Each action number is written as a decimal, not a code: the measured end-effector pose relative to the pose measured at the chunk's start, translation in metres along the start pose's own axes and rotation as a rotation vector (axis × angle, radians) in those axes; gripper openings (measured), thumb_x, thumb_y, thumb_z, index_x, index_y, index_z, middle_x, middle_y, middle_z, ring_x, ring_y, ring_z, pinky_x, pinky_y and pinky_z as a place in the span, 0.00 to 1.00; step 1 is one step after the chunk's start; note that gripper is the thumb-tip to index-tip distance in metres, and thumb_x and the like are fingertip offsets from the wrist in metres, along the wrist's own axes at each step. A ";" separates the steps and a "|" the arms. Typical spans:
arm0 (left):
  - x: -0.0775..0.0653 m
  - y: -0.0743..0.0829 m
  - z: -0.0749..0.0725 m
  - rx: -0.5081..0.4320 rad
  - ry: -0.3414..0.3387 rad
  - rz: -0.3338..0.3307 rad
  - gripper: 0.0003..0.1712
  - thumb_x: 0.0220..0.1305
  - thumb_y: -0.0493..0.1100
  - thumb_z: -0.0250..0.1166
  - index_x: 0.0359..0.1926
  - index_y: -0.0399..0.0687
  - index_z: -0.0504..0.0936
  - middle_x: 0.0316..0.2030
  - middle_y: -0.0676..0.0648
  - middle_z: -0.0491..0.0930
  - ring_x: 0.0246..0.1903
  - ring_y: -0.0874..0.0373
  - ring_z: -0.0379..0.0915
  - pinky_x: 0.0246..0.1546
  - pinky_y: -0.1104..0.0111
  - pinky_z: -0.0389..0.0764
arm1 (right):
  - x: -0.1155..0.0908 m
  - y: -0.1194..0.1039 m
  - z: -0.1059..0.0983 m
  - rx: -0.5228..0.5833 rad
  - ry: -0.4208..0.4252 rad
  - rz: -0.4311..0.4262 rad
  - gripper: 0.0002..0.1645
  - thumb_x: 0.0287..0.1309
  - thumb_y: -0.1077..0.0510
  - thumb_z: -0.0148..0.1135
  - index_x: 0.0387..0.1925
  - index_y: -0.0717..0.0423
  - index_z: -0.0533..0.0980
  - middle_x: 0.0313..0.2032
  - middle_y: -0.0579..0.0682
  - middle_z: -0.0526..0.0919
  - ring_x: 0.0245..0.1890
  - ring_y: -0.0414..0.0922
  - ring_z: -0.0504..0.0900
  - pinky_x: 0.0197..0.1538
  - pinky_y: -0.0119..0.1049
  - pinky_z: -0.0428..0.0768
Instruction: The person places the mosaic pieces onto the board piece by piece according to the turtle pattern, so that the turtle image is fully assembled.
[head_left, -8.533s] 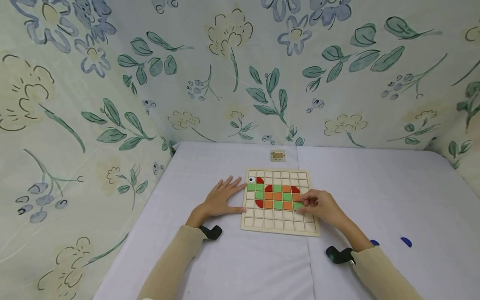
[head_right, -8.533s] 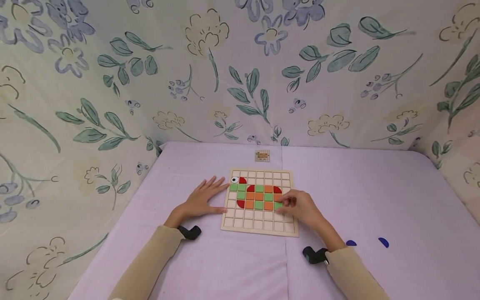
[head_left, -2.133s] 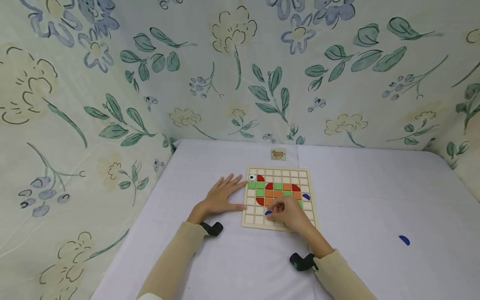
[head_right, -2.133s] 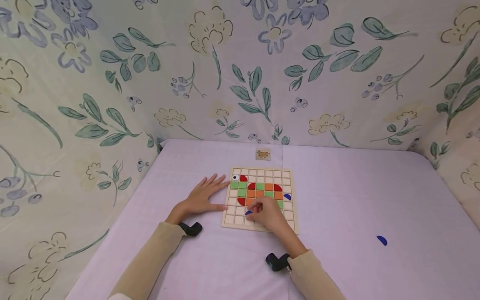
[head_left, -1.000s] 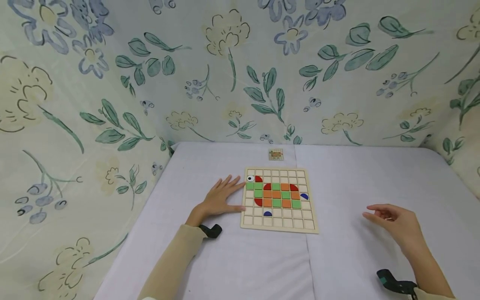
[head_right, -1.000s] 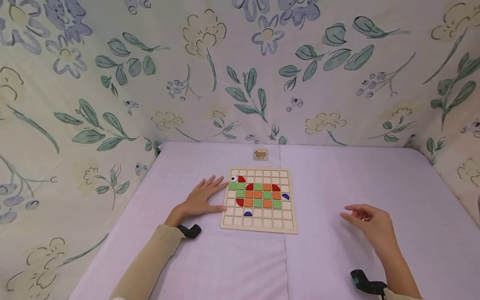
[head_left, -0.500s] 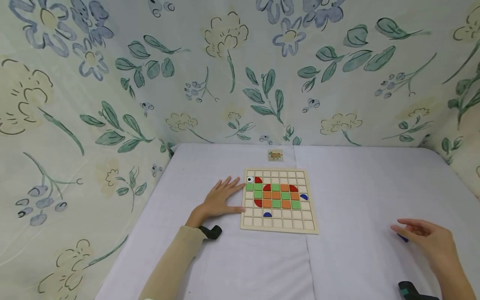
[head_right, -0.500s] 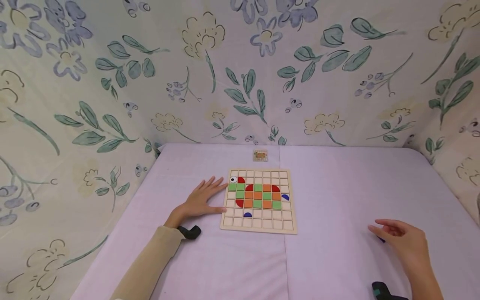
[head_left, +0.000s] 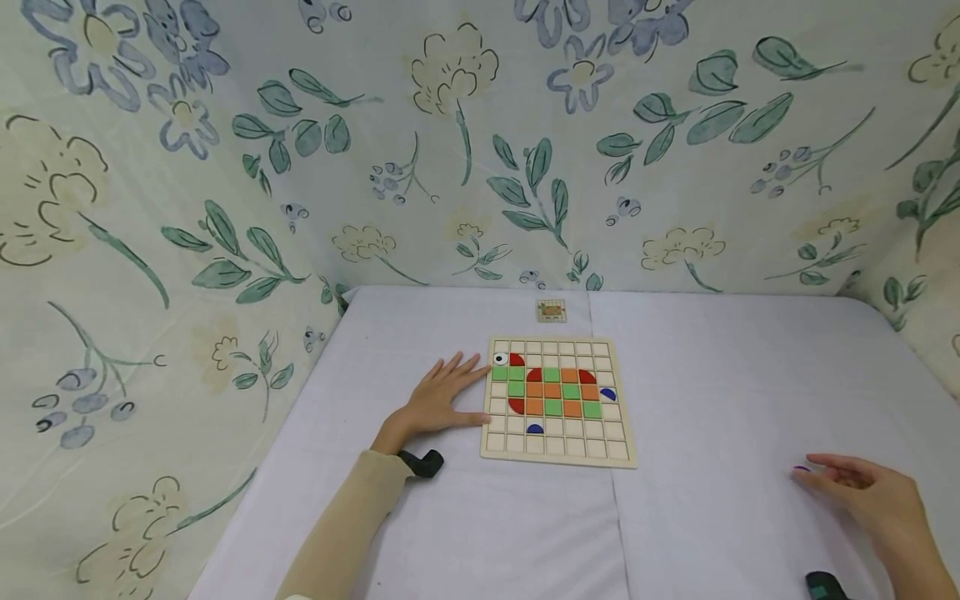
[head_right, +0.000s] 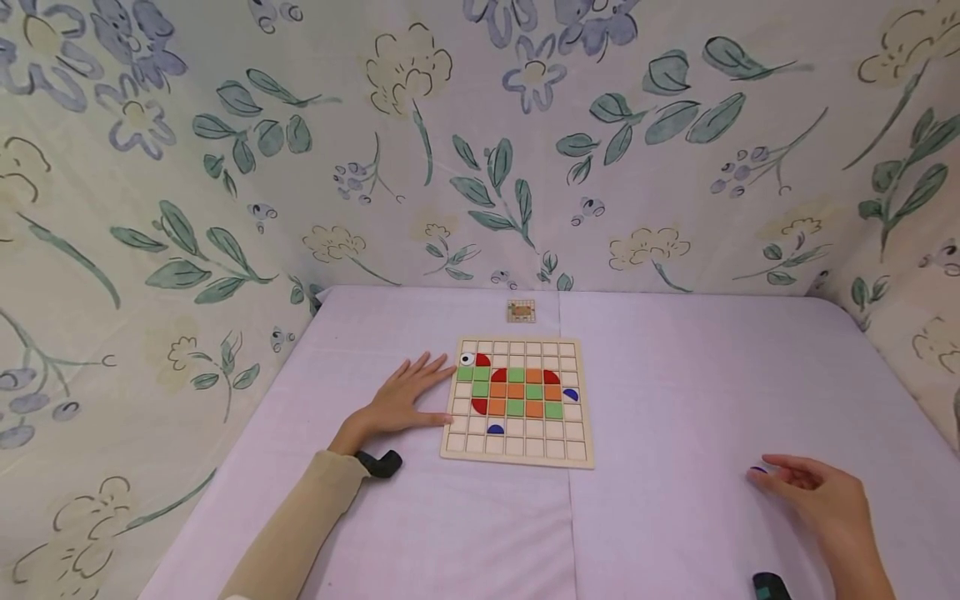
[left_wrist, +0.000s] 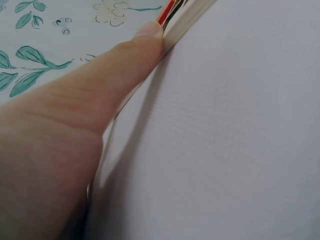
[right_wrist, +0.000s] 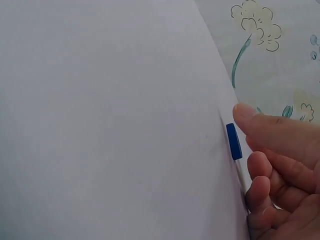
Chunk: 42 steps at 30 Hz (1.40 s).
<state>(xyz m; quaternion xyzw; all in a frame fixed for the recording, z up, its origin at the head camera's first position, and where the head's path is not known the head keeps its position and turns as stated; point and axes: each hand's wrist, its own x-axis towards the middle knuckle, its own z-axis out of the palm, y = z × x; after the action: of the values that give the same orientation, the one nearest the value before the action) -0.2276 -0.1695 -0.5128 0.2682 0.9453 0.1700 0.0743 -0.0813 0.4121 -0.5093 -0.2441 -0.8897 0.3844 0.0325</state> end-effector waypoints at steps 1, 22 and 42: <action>0.000 0.000 0.000 -0.001 -0.001 -0.001 0.55 0.55 0.79 0.59 0.79 0.68 0.51 0.79 0.55 0.42 0.77 0.54 0.27 0.74 0.54 0.29 | 0.000 0.002 0.000 0.002 -0.003 -0.012 0.21 0.58 0.52 0.72 0.43 0.67 0.84 0.24 0.35 0.78 0.26 0.36 0.69 0.27 0.26 0.70; -0.001 0.000 0.002 -0.001 -0.010 -0.012 0.56 0.54 0.80 0.58 0.79 0.69 0.51 0.78 0.56 0.41 0.77 0.55 0.26 0.74 0.54 0.29 | 0.002 0.012 0.005 -0.092 0.000 -0.096 0.27 0.59 0.46 0.71 0.43 0.69 0.84 0.23 0.39 0.78 0.25 0.35 0.67 0.26 0.28 0.67; -0.001 0.000 0.000 -0.020 0.014 0.014 0.55 0.55 0.80 0.58 0.79 0.66 0.53 0.78 0.54 0.44 0.77 0.52 0.29 0.74 0.52 0.31 | 0.001 0.012 0.003 -0.131 0.005 -0.113 0.28 0.60 0.46 0.71 0.45 0.69 0.83 0.27 0.44 0.81 0.29 0.39 0.64 0.27 0.30 0.64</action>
<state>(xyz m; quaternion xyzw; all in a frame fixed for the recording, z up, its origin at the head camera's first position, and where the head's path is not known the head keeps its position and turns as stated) -0.2265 -0.1698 -0.5128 0.2729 0.9422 0.1818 0.0690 -0.0778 0.4171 -0.5199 -0.1960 -0.9253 0.3221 0.0404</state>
